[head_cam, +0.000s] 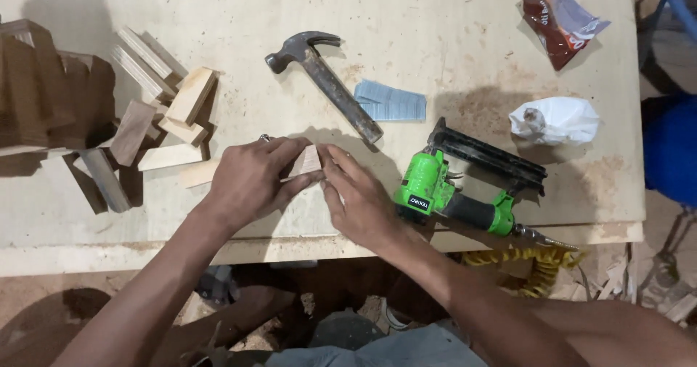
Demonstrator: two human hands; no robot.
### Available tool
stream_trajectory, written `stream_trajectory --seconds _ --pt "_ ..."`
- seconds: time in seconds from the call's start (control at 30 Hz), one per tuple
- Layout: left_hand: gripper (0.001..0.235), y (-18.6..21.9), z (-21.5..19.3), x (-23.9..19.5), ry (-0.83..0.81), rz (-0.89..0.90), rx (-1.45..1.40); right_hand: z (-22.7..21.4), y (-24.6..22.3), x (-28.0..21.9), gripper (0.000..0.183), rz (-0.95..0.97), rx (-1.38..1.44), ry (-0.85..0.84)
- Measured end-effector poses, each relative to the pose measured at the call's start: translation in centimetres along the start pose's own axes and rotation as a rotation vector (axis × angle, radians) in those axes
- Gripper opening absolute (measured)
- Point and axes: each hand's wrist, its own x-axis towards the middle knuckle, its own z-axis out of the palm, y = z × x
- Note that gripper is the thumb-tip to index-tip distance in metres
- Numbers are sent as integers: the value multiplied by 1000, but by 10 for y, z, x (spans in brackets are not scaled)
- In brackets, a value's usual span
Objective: Assembling small wooden frames by aligning wooden strips and joining them using a pneumatic nail gun.
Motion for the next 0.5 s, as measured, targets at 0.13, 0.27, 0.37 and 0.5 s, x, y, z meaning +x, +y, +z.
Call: stream_trajectory --seconds 0.13,0.27,0.37,0.5 --pt "45 -3 -1 1 -71 -27 26 -69 9 18 29 -123 -650 -76" --pt "46 1 1 1 -66 -28 -30 -109 85 -37 79 -70 -755 -341" --pt "45 0 1 4 -42 -30 -37 -130 70 -54 116 151 -775 -464" --pt "41 1 3 2 -65 -25 -21 -131 75 -73 145 543 -800 -769"
